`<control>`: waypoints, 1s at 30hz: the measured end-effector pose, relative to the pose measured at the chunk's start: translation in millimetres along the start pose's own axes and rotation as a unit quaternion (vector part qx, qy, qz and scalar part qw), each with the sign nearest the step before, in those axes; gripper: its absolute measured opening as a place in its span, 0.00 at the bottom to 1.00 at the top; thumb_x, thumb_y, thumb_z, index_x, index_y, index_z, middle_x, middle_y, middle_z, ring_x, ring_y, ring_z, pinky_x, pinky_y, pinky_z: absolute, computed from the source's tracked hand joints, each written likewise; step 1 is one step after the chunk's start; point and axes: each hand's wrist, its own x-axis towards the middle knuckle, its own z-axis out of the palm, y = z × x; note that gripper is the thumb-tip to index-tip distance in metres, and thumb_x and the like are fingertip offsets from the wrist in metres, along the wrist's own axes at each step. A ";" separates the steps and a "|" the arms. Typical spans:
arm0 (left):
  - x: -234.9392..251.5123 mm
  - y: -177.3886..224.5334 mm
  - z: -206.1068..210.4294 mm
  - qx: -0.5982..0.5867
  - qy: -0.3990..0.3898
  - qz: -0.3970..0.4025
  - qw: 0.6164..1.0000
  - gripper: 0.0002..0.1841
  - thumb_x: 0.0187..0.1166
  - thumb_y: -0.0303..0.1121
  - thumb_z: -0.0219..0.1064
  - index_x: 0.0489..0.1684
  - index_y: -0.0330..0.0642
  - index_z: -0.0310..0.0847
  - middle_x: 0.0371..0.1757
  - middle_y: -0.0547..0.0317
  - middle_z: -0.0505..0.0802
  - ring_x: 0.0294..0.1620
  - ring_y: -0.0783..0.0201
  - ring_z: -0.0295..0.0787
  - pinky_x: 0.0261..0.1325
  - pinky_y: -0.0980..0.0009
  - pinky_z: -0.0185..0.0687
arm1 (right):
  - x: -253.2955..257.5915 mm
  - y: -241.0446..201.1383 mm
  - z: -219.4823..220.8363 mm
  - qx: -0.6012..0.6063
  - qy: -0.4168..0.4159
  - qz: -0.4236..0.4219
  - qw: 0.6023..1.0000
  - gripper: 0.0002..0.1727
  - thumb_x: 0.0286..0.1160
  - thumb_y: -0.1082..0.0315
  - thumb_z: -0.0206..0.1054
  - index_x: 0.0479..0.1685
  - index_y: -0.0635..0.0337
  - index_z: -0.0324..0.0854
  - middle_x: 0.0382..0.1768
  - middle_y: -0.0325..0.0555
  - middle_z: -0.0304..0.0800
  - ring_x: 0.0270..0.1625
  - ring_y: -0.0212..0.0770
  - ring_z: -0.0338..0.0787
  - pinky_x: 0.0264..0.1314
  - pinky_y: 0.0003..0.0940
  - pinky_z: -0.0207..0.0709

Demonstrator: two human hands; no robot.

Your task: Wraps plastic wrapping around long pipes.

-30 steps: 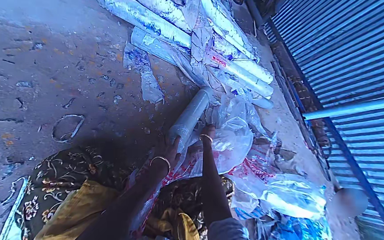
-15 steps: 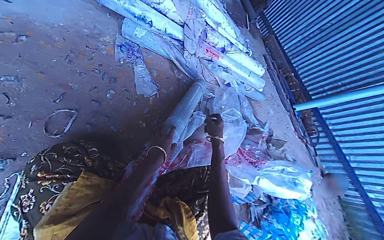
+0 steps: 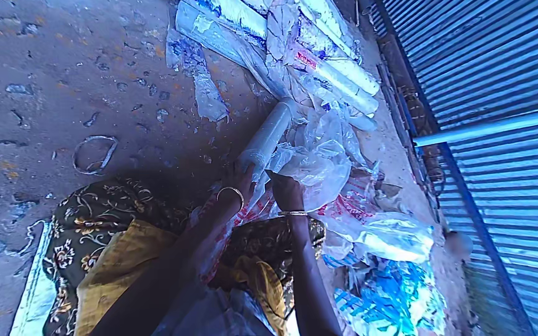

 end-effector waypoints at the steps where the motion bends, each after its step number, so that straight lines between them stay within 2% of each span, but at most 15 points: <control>1: 0.0 0.2 0.8 0.000 0.001 0.000 1.000 0.33 0.91 0.43 0.59 0.94 0.47 0.54 0.93 0.29 0.52 0.94 0.33 0.47 0.89 0.41 0.53 | 2.5 -1.6 2.0 -0.004 0.003 0.002 1.000 0.22 0.90 0.69 0.52 0.76 0.53 0.82 0.65 0.60 0.90 0.70 0.60 0.87 0.75 0.57 0.72; 4: -1.0 0.7 -0.5 -0.003 0.002 -0.004 1.000 0.34 0.90 0.43 0.60 0.94 0.48 0.54 0.93 0.29 0.53 0.94 0.34 0.47 0.89 0.41 0.54 | 6.1 -8.8 -1.6 -0.021 -0.003 0.002 1.000 0.19 0.90 0.68 0.53 0.70 0.57 0.85 0.63 0.59 0.91 0.69 0.58 0.87 0.74 0.55 0.73; 7: -3.7 1.2 1.2 -0.017 0.013 -0.002 1.000 0.36 0.88 0.43 0.63 0.94 0.44 0.54 0.93 0.29 0.52 0.94 0.33 0.47 0.89 0.41 0.52 | 3.9 -6.1 -12.2 -0.027 -0.021 0.004 0.999 0.20 0.91 0.67 0.51 0.72 0.59 0.83 0.66 0.61 0.88 0.72 0.58 0.85 0.76 0.55 0.71; 10: -16.9 10.5 -0.7 0.015 0.010 0.020 1.000 0.37 0.89 0.44 0.60 0.92 0.32 0.52 0.95 0.29 0.48 0.96 0.36 0.40 0.93 0.44 0.40 | 20.5 4.4 -34.0 -0.016 -0.001 0.017 1.000 0.19 0.92 0.63 0.53 0.64 0.64 0.86 0.64 0.64 0.89 0.70 0.61 0.86 0.74 0.59 0.72; 11: -23.0 20.6 0.9 0.051 -0.003 0.044 0.998 0.33 0.92 0.40 0.55 0.91 0.28 0.53 0.94 0.29 0.49 0.97 0.37 0.40 0.94 0.46 0.40 | 31.6 10.2 -42.3 -0.010 0.010 0.014 1.000 0.18 0.91 0.63 0.57 0.60 0.66 0.87 0.60 0.67 0.90 0.67 0.64 0.87 0.70 0.62 0.73; 13: -25.6 44.1 16.8 0.131 -0.001 0.112 0.985 0.25 0.91 0.24 0.48 0.85 0.19 0.58 0.91 0.25 0.58 0.94 0.35 0.51 0.91 0.48 0.51 | 55.7 22.1 -60.0 0.005 0.048 -0.007 0.999 0.16 0.85 0.64 0.65 0.52 0.72 0.86 0.50 0.73 0.89 0.56 0.71 0.88 0.58 0.70 0.76; 14: -20.2 53.8 29.9 0.162 0.001 0.129 0.978 0.25 0.90 0.20 0.44 0.85 0.17 0.56 0.90 0.23 0.59 0.93 0.34 0.53 0.90 0.49 0.54 | 69.3 25.5 -69.6 0.002 0.063 -0.018 0.998 0.15 0.83 0.65 0.66 0.48 0.73 0.86 0.46 0.73 0.89 0.52 0.72 0.88 0.52 0.71 0.77; 15: -9.4 62.1 41.2 0.184 0.002 0.129 0.974 0.26 0.90 0.18 0.41 0.87 0.16 0.51 0.91 0.21 0.56 0.94 0.33 0.49 0.90 0.49 0.52 | 80.2 24.6 -81.6 -0.004 0.075 -0.021 0.997 0.16 0.82 0.64 0.67 0.45 0.74 0.85 0.44 0.73 0.89 0.50 0.71 0.88 0.50 0.70 0.77; 18: 40.7 80.6 61.7 0.192 0.053 0.126 0.972 0.29 0.90 0.19 0.41 0.90 0.16 0.39 0.93 0.20 0.44 0.97 0.35 0.36 0.94 0.48 0.36 | 101.8 16.0 -120.1 -0.032 0.069 -0.001 0.997 0.18 0.82 0.61 0.67 0.49 0.72 0.87 0.51 0.69 0.90 0.58 0.66 0.89 0.59 0.68 0.75; 20: 73.5 93.1 67.1 0.151 0.056 0.106 0.981 0.31 0.90 0.19 0.43 0.92 0.21 0.35 0.93 0.20 0.41 0.97 0.35 0.31 0.95 0.48 0.28 | 101.5 16.4 -127.9 -0.033 0.071 -0.008 0.997 0.17 0.83 0.60 0.66 0.46 0.70 0.87 0.49 0.67 0.91 0.54 0.64 0.90 0.58 0.66 0.76; 21: 85.7 96.4 72.6 0.134 0.054 0.088 0.986 0.32 0.90 0.20 0.43 0.92 0.21 0.34 0.92 0.17 0.42 0.97 0.31 0.32 0.95 0.46 0.27 | 100.5 19.8 -124.5 -0.031 0.066 -0.015 0.997 0.17 0.84 0.60 0.65 0.44 0.69 0.87 0.45 0.65 0.91 0.49 0.62 0.90 0.54 0.64 0.77; 23: 101.9 99.4 82.5 0.120 0.066 0.061 0.989 0.31 0.90 0.19 0.42 0.92 0.21 0.37 0.90 0.13 0.47 0.95 0.25 0.38 0.94 0.43 0.33 | 99.2 28.0 -110.3 0.002 0.066 -0.043 0.997 0.18 0.83 0.59 0.68 0.44 0.71 0.86 0.39 0.65 0.90 0.39 0.60 0.89 0.45 0.61 0.78; 25: 107.4 104.5 87.1 0.106 0.071 0.050 0.991 0.30 0.89 0.18 0.42 0.92 0.22 0.39 0.89 0.14 0.53 0.93 0.26 0.45 0.92 0.43 0.43 | 109.8 34.3 -98.3 0.018 0.042 -0.061 0.997 0.19 0.81 0.58 0.71 0.50 0.71 0.87 0.37 0.62 0.90 0.33 0.55 0.87 0.43 0.56 0.80; 28: 114.6 112.0 93.8 0.098 0.062 0.030 0.993 0.29 0.89 0.18 0.41 0.91 0.22 0.43 0.89 0.21 0.60 0.92 0.30 0.53 0.90 0.43 0.47 | 127.5 32.5 -80.1 -0.006 -0.006 -0.072 0.997 0.18 0.81 0.59 0.70 0.41 0.70 0.88 0.34 0.59 0.89 0.31 0.51 0.86 0.42 0.53 0.80; 30: 112.6 121.4 102.1 0.073 0.070 0.021 0.995 0.30 0.88 0.19 0.44 0.91 0.23 0.45 0.89 0.20 0.58 0.92 0.29 0.50 0.90 0.42 0.48 | 133.7 28.9 -70.8 -0.018 -0.032 -0.044 0.998 0.17 0.80 0.60 0.69 0.42 0.70 0.85 0.33 0.59 0.89 0.27 0.49 0.86 0.36 0.49 0.81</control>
